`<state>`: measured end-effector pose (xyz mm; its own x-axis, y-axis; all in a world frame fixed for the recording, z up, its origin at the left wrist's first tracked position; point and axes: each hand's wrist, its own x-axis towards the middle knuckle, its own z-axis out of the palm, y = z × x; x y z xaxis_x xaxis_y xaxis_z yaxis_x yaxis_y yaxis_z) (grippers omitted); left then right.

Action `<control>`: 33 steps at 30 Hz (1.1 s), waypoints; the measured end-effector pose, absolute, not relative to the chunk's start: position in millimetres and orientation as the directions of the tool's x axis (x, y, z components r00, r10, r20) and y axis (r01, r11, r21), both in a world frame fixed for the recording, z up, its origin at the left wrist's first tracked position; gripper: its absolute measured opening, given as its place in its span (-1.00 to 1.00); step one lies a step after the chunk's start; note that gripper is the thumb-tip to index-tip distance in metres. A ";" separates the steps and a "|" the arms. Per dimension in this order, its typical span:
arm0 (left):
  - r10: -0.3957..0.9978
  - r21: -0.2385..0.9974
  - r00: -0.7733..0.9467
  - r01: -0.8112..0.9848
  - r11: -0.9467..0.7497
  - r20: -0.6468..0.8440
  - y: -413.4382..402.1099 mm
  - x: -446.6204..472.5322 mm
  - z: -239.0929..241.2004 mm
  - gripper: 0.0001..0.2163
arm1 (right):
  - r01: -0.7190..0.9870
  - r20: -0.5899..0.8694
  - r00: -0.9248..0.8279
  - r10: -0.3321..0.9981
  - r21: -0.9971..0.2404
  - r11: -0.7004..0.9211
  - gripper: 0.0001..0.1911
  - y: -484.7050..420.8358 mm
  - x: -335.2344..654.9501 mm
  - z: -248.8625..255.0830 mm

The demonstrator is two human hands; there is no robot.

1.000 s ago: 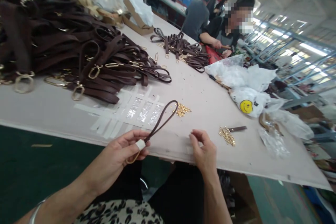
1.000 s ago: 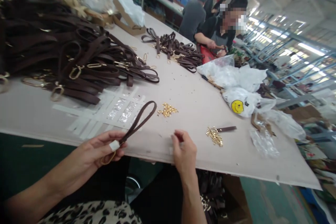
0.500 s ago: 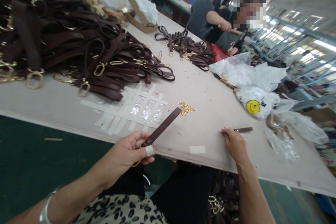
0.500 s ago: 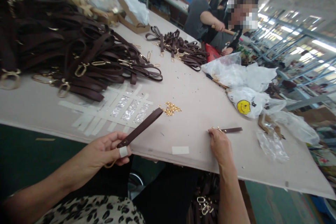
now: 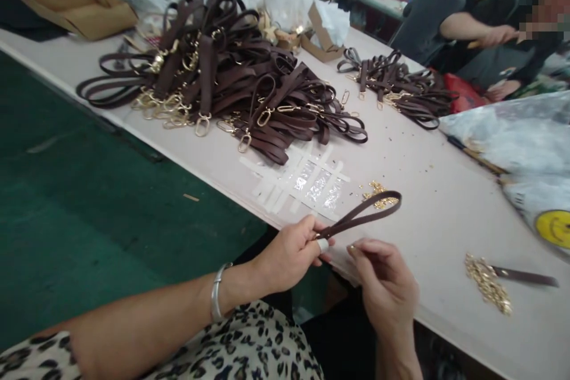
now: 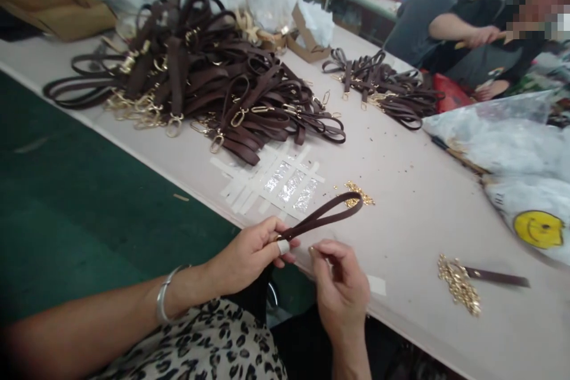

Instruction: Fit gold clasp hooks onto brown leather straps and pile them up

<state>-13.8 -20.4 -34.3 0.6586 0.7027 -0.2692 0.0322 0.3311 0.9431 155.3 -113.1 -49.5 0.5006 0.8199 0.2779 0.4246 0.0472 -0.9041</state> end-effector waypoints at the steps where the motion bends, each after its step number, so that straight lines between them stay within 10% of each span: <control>1: 0.710 0.947 0.653 0.035 0.319 -0.263 -20.3 -14.0 -33.7 -0.89 | 0.411 0.287 0.476 0.831 -0.908 0.078 -0.86 -108.5 142.8 -49.6; 22: 0.679 0.996 0.731 0.093 0.012 -0.076 -18.2 -24.6 -25.8 -0.92 | 0.587 0.470 0.305 0.828 -0.778 0.225 -0.85 -100.5 126.4 -45.5; 33: 0.626 0.963 0.778 0.129 -0.235 0.049 -14.8 -24.9 -30.7 -0.86 | 0.142 0.041 0.570 0.821 -0.989 -0.049 -0.70 -97.2 118.6 -45.3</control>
